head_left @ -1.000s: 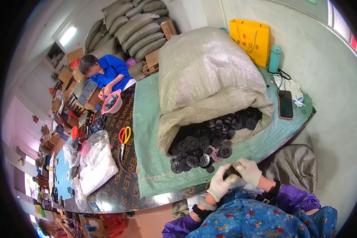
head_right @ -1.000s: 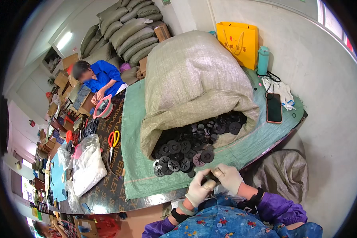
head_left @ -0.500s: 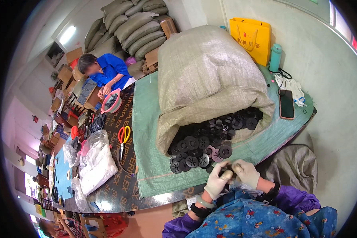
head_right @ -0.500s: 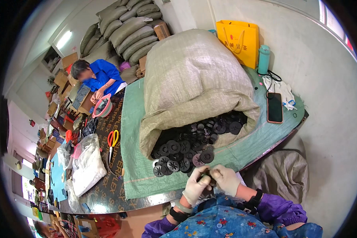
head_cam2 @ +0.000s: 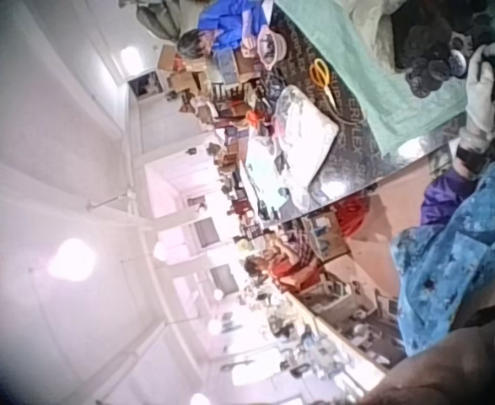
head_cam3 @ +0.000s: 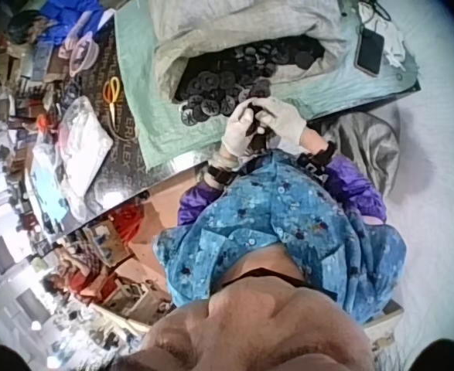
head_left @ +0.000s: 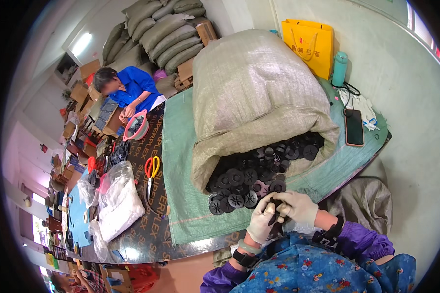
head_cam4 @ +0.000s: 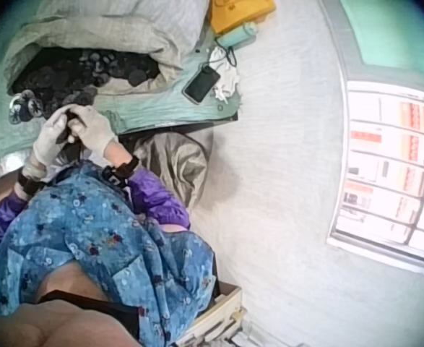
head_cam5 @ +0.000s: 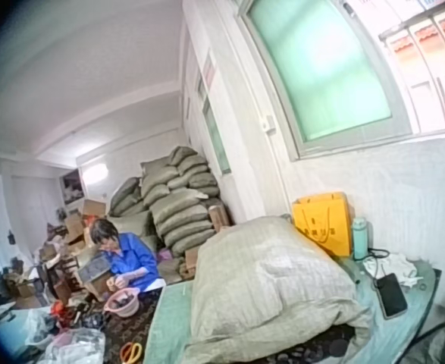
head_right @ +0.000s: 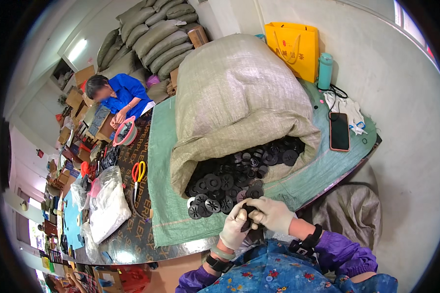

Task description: Assembling black plastic circular components from a large sack on a workbench.

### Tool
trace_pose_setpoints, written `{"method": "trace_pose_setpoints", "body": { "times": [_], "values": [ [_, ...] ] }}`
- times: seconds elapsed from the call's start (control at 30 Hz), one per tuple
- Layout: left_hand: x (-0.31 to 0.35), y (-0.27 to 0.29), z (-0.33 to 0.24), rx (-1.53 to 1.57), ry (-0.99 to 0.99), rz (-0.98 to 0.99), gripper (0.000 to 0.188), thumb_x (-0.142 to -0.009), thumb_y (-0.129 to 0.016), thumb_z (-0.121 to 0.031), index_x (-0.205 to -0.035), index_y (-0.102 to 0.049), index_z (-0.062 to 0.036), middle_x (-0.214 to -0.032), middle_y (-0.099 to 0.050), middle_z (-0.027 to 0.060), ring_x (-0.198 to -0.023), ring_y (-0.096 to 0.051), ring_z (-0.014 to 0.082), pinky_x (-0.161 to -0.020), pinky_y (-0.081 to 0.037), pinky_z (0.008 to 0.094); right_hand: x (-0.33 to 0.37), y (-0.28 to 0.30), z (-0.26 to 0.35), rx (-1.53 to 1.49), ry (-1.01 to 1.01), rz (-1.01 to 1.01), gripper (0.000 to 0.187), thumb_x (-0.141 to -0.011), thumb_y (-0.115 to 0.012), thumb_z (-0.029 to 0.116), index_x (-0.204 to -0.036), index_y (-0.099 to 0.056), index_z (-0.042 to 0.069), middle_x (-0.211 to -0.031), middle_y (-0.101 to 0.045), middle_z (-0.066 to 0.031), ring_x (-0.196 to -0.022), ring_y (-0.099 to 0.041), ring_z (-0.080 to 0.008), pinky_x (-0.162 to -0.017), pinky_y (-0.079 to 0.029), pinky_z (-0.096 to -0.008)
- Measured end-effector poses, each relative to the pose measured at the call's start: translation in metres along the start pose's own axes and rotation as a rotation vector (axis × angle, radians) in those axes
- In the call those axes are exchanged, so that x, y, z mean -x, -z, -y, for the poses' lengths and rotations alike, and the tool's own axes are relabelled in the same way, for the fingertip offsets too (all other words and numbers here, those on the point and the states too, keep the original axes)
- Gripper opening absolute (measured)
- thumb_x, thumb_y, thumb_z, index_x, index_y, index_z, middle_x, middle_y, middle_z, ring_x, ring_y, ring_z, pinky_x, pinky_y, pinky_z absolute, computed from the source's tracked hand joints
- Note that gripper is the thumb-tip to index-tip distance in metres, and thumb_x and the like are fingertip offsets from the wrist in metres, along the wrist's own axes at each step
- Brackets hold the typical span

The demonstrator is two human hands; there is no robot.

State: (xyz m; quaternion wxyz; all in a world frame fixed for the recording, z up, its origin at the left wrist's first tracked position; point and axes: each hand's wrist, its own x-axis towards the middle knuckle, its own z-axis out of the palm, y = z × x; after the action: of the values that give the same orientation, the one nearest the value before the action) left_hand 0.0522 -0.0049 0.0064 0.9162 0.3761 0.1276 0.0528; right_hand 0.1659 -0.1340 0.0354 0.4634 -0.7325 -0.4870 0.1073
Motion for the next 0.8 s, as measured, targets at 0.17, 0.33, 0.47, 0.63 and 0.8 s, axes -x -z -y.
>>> {"method": "trace_pose_setpoints", "body": {
  "times": [0.17, 0.33, 0.47, 0.63, 0.8],
  "values": [
    [-0.004, -0.001, 0.005, -0.521, -0.107, -0.081, 0.048, -0.092, -0.060, -0.024, -0.132, -0.043, -0.0028, -0.112, -0.057, 0.0074, -0.085, -0.058, 0.0105, -0.066, -0.052, 0.0227, 0.011, -0.017, -0.017, -0.124, -0.328, -0.016, 0.029, -0.091, -0.057, 0.035, -0.103, -0.060, 0.009, -0.088, -0.065, -0.0142, -0.086, -0.064, -0.0320, -0.073, -0.051, -0.0377],
    [0.000, -0.021, -0.023, 0.079, -0.012, -0.073, 0.042, -0.097, -0.050, -0.034, -0.129, -0.044, -0.0088, -0.120, -0.053, 0.0091, -0.109, -0.054, 0.0189, -0.082, -0.051, 0.0355, -0.008, -0.005, -0.038, 0.127, -0.151, -0.096, 0.019, -0.090, -0.055, 0.021, -0.106, -0.060, 0.012, -0.096, -0.064, -0.0109, -0.088, -0.063, -0.0310, -0.073, -0.051, -0.0375],
    [-0.016, -0.007, -0.014, -0.211, 0.007, 0.009, 0.019, -0.094, -0.056, -0.024, -0.103, -0.056, -0.0071, -0.109, -0.058, 0.0079, -0.091, -0.058, 0.0148, -0.073, -0.051, 0.0314, -0.028, 0.005, -0.051, 0.372, -0.052, 0.003, 0.032, -0.081, -0.055, 0.006, -0.112, -0.059, 0.013, -0.114, -0.059, -0.0064, -0.093, -0.062, -0.0300, -0.076, -0.052, -0.0370],
    [-0.043, -0.020, -0.007, -1.586, -0.571, -0.158, 0.021, -0.081, -0.060, -0.009, -0.102, -0.059, -0.0048, -0.099, -0.057, 0.0109, -0.085, -0.060, 0.0269, -0.071, -0.052, 0.0356, -0.032, 0.008, -0.053, 0.511, -0.032, 0.151, 0.030, -0.080, -0.055, 0.008, -0.109, -0.059, 0.010, -0.107, -0.058, -0.0085, -0.089, -0.062, -0.0307, -0.074, -0.051, -0.0403],
    [-0.046, -0.031, -0.005, -1.993, -0.289, -0.203, 0.030, -0.080, -0.062, -0.017, -0.108, -0.057, -0.0082, -0.108, -0.057, 0.0092, -0.089, -0.060, 0.0304, -0.073, -0.052, 0.0419, -0.024, 0.010, -0.046, 0.634, -0.004, 0.185, 0.023, -0.078, -0.059, 0.011, -0.100, -0.059, 0.008, -0.097, -0.057, -0.0107, -0.090, -0.059, -0.0310, -0.076, -0.049, -0.0412]
  ]
}}
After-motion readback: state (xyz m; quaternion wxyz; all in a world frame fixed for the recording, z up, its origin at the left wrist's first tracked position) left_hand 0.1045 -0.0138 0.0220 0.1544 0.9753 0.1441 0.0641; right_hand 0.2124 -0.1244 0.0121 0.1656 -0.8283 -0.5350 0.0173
